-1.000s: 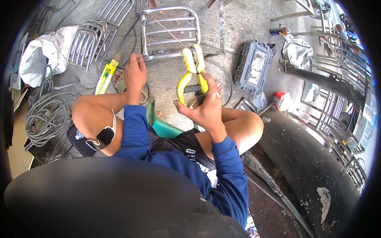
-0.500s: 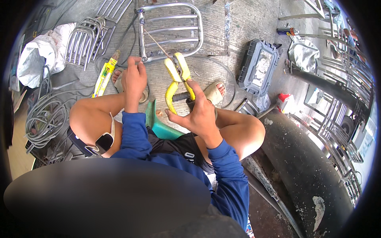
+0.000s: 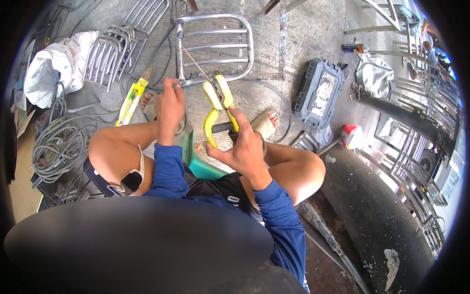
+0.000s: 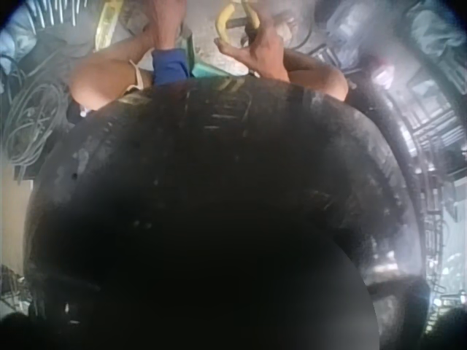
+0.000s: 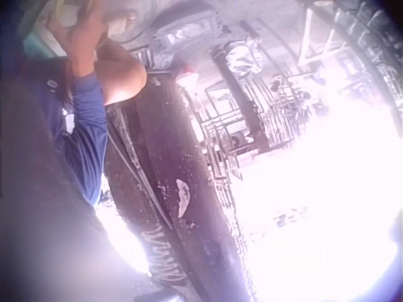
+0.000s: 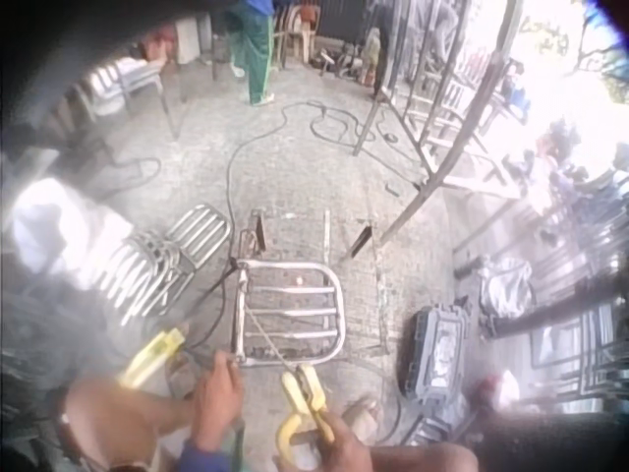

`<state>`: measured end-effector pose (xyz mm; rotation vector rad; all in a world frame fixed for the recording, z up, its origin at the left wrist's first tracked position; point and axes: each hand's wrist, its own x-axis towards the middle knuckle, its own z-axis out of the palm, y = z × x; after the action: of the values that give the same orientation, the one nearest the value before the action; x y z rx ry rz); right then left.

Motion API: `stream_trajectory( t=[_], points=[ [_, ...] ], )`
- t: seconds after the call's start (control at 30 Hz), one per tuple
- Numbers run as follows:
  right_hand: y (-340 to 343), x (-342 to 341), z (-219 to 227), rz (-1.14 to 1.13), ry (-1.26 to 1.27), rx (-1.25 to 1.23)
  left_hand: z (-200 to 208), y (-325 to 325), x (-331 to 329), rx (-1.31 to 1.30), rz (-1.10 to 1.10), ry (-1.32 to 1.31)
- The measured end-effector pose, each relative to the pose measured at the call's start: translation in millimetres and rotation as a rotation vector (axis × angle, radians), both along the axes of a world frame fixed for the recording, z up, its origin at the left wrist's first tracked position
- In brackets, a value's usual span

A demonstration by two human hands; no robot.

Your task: The person welds a metal frame using a handheld welding torch and a grounding clamp. They repeatedly strike an arc, move the torch along joints, and reposition the frame to access different weld points.

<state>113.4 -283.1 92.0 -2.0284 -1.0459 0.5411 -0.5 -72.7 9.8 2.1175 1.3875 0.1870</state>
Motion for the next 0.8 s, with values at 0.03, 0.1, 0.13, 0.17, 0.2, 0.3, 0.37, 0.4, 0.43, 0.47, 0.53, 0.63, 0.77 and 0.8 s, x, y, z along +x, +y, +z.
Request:
stream_trajectory(
  t=[0.03, 0.1, 0.13, 0.17, 0.2, 0.3, 0.37, 0.4, 0.43, 0.47, 0.53, 0.63, 0.77, 0.8],
  points=[
    [-0.2, -0.5, 0.9, -0.002, 0.002, -0.011, 0.3, -0.5, -0.1, 0.007, -0.002, 0.012],
    [-0.1, -0.9, 2.6, 0.007, -0.006, -0.031, 0.7, -0.5, 0.0, 0.01, -0.011, 0.018],
    [0.9, -0.7, 2.8, 0.015, -0.022, -0.025, 0.9, -0.2, 0.1, 0.007, -0.017, 0.013],
    [1.7, -0.3, 2.8, 0.022, -0.038, -0.019, 1.1, 0.0, -0.1, 0.005, -0.022, 0.012],
    [2.6, -0.3, 2.4, 0.026, -0.059, -0.002, 1.3, 0.1, -0.4, 0.003, -0.022, 0.006],
    [5.2, 0.1, 0.3, 0.033, -0.089, 0.03, 1.0, -0.1, 0.0, 0.002, -0.016, -0.004],
    [5.2, -0.4, -0.2, 0.036, -0.086, 0.026, 0.9, -0.6, 0.3, 0.009, -0.017, -0.014],
    [4.9, -0.8, 0.1, 0.037, -0.079, 0.013, 0.9, -0.7, 0.7, 0.013, -0.016, -0.01],
    [4.5, -1.4, 0.6, 0.035, -0.079, 0.009, 1.0, -1.0, 0.9, 0.02, -0.016, -0.008],
    [4.3, -1.8, 1.1, 0.034, -0.05, -0.019, 1.2, -0.8, 1.3, 0.028, -0.017, -0.007],
    [3.8, -2.2, 2.1, 0.03, -0.029, -0.044, 1.7, -0.9, 1.5, -0.004, 0.007, -0.016],
    [5.4, -0.8, 1.1, 0.047, -0.112, 0.019, 2.3, -0.7, 1.2, -0.018, 0.021, -0.023],
    [5.3, -1.4, 0.8, 0.047, -0.063, -0.026, 2.5, -0.4, 0.0, 0.003, -0.015, -0.009],
    [5.7, -1.0, 0.6, 0.051, -0.078, -0.014, 2.3, -0.3, 0.2, 0.004, -0.016, -0.012]
  ],
)
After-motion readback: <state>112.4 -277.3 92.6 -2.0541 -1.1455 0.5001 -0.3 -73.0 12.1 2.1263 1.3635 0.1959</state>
